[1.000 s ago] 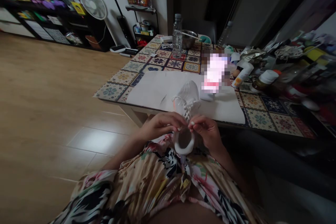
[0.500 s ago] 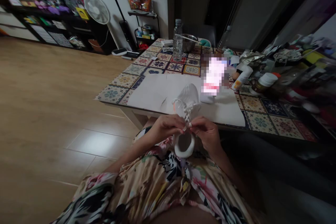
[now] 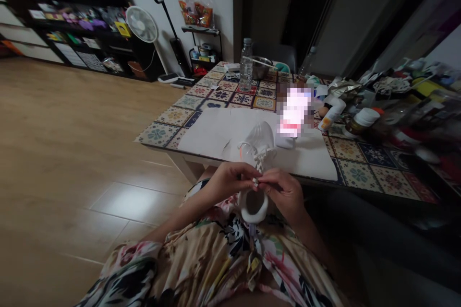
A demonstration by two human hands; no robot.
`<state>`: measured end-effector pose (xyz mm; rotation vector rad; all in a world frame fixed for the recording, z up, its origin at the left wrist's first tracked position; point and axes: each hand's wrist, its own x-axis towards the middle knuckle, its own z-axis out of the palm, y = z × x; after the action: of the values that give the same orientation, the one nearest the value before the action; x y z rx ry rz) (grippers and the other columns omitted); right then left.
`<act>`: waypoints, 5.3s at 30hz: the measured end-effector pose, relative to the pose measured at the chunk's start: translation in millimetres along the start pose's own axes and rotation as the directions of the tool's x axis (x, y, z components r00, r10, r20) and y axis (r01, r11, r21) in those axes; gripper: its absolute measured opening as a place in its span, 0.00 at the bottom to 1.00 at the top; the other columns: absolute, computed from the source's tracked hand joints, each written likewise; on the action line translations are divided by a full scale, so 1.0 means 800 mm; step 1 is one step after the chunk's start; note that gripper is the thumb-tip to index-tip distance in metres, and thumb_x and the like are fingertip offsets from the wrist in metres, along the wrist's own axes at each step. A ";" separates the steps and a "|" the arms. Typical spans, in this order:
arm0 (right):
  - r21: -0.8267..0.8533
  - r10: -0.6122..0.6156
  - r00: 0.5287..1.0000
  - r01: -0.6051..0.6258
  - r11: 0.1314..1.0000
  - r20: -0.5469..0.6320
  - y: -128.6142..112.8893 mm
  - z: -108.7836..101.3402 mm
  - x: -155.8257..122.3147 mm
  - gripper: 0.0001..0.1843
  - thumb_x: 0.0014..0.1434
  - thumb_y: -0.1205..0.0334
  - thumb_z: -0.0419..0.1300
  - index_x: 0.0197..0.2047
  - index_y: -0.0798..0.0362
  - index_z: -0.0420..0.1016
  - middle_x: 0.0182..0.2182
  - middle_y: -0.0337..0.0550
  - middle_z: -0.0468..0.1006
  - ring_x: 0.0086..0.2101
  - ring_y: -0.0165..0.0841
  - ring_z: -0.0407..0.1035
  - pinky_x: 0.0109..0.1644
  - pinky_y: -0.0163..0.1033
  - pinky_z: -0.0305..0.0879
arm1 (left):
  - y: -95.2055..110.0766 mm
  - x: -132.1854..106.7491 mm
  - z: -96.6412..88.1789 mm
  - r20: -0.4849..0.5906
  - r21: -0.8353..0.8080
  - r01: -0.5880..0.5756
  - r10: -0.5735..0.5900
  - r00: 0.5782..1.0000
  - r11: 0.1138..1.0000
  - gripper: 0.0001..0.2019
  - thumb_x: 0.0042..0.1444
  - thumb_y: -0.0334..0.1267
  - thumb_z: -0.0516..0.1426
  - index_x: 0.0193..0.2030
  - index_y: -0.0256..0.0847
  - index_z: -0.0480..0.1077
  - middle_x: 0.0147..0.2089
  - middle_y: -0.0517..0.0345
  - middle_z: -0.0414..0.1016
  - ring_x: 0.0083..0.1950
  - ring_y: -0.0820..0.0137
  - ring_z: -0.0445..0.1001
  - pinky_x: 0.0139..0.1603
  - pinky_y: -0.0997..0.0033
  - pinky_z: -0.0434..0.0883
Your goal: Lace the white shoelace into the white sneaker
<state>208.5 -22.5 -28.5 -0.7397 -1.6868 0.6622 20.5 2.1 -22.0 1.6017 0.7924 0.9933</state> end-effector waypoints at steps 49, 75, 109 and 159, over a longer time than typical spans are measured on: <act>-0.367 -0.151 0.986 0.168 0.915 0.074 -0.001 0.000 -0.002 0.07 0.63 0.70 0.58 0.40 0.50 0.76 0.35 0.44 0.78 0.38 0.36 0.72 0.43 0.42 0.69 | -0.002 -0.007 0.001 -0.080 0.106 -0.097 0.105 0.991 0.990 0.12 0.52 0.42 0.66 0.33 0.33 0.79 0.32 0.50 0.81 0.35 0.68 0.77 0.38 0.74 0.72; -0.443 -0.256 0.966 0.220 0.869 -0.023 -0.004 0.006 -0.001 0.04 0.66 0.65 0.59 0.37 0.49 0.72 0.31 0.39 0.79 0.34 0.35 0.71 0.43 0.43 0.63 | -0.003 -0.010 0.005 -0.153 0.246 0.002 0.037 0.987 0.969 0.05 0.52 0.34 0.62 0.34 0.35 0.78 0.29 0.56 0.79 0.30 0.72 0.72 0.32 0.77 0.66; -0.370 -0.390 0.886 0.461 0.807 0.251 -0.016 -0.005 -0.001 0.06 0.63 0.67 0.62 0.35 0.46 0.73 0.31 0.32 0.82 0.36 0.33 0.73 0.51 0.46 0.56 | -0.011 0.025 0.001 -0.190 -0.309 0.065 -0.128 0.973 0.949 0.24 0.37 0.48 0.73 0.33 0.36 0.69 0.24 0.61 0.74 0.22 0.77 0.66 0.23 0.79 0.60; -0.648 -0.279 0.932 0.362 0.671 0.231 -0.002 0.005 -0.003 0.04 0.61 0.68 0.55 0.34 0.52 0.67 0.30 0.43 0.75 0.33 0.37 0.67 0.39 0.42 0.58 | 0.001 -0.005 -0.014 0.135 0.155 -0.294 0.275 0.952 0.943 0.14 0.63 0.44 0.60 0.32 0.34 0.73 0.40 0.49 0.71 0.44 0.68 0.72 0.49 0.70 0.68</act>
<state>204.7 -25.5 -29.8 -0.8813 -2.1253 -0.2170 8.4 3.3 -21.1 1.9458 0.5924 1.0486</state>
